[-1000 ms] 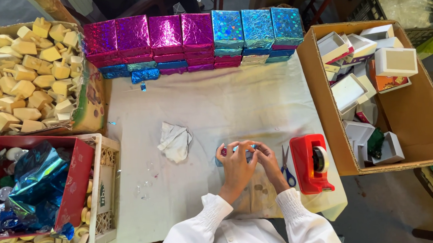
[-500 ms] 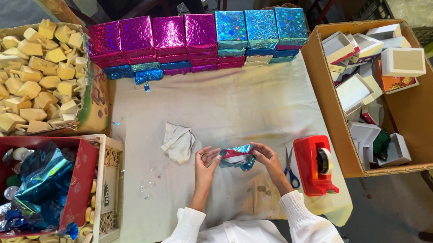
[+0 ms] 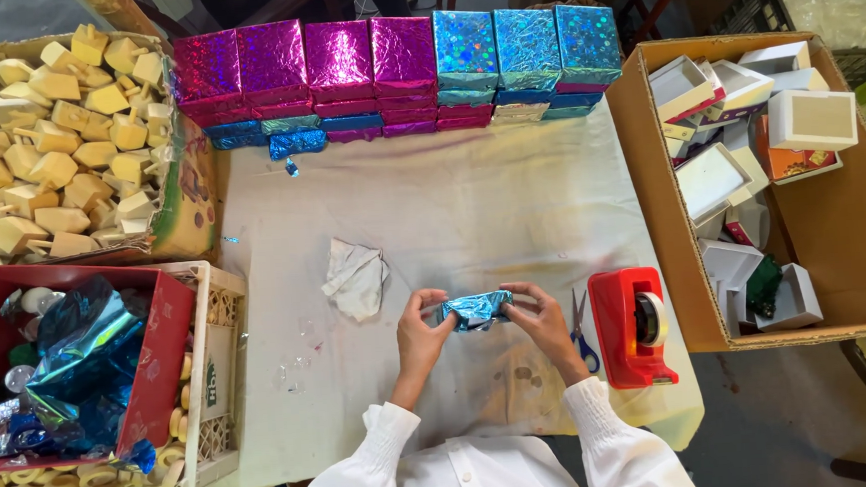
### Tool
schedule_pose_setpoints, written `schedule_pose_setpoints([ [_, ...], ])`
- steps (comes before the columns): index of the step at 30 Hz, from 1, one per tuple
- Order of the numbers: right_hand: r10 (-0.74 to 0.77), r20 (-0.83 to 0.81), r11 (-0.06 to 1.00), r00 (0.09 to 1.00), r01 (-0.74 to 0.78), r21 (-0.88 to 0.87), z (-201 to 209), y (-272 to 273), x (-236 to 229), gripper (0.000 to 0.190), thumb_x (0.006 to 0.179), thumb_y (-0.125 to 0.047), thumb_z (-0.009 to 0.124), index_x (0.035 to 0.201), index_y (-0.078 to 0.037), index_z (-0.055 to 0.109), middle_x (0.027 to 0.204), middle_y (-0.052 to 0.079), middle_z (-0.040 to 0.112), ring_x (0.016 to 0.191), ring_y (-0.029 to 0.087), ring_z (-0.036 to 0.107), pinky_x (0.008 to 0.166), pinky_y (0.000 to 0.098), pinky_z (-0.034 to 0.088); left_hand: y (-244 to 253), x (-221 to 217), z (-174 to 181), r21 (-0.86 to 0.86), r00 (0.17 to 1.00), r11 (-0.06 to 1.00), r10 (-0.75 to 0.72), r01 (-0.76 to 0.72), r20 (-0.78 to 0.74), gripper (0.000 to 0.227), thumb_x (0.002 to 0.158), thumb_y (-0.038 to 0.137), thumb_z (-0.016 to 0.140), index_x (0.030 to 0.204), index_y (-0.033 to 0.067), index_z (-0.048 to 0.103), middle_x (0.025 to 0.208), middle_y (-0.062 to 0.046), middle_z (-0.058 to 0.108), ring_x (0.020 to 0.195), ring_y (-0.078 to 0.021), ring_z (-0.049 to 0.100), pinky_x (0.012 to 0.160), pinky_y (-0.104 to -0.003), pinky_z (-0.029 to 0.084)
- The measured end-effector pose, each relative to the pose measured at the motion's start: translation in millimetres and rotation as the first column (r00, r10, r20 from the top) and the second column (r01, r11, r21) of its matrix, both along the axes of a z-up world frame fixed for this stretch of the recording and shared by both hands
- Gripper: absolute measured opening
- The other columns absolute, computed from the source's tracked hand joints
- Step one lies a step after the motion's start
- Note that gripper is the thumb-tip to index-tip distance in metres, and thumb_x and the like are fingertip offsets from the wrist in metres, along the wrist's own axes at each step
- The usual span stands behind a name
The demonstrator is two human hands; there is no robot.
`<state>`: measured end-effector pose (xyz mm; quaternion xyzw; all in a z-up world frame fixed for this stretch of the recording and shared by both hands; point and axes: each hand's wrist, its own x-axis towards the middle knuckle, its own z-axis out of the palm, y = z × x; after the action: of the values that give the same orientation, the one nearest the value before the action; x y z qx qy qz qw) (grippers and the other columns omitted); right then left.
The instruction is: The person wraps a small rectangular box with shiny blue foil paper. They fold the paper around the box, smooth the edges, and secure the wrapping with clear tape. The wrapped box is then placed on a stack of other wrapped boxes.
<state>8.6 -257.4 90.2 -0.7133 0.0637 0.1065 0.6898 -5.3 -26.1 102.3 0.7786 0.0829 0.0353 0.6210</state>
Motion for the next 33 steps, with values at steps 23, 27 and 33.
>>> schedule_pose_setpoints([
  [23,0.226,0.296,0.949,0.928,-0.141,-0.281,20,-2,19,0.043,0.083,0.001,0.077,0.124,-0.01,0.069,0.115,0.003,0.073,0.107,0.015,0.07,0.097,0.0331,0.056,18,-26,-4,-0.128,0.964,0.991,0.073,-0.041,0.257,0.028,0.081,0.019,0.089,0.097,0.0091,0.068,0.105,-0.003,0.07,0.101,-0.0167,0.073,0.085,-0.03,0.063],
  [27,0.197,0.266,0.961,0.944,-0.132,-0.244,14,-4,20,0.04,0.083,0.001,0.075,0.121,-0.009,0.069,0.113,0.002,0.073,0.109,0.013,0.071,0.097,0.0323,0.055,5,-31,19,0.373,0.86,0.926,-0.145,-0.056,0.489,0.042,0.065,0.028,0.095,0.097,0.0112,0.074,0.109,-0.005,0.067,0.105,-0.0279,0.065,0.086,-0.041,0.055],
  [33,0.147,0.287,0.97,0.947,-0.081,-0.228,3,-5,19,0.038,0.081,0.0,0.077,0.115,-0.008,0.063,0.109,0.001,0.07,0.106,0.013,0.071,0.095,0.032,0.056,-25,-20,13,0.434,0.87,0.893,-0.114,-0.122,0.48,0.031,0.067,0.023,0.094,0.092,0.0134,0.078,0.113,-0.003,0.064,0.117,-0.03,0.057,0.096,-0.046,0.046],
])
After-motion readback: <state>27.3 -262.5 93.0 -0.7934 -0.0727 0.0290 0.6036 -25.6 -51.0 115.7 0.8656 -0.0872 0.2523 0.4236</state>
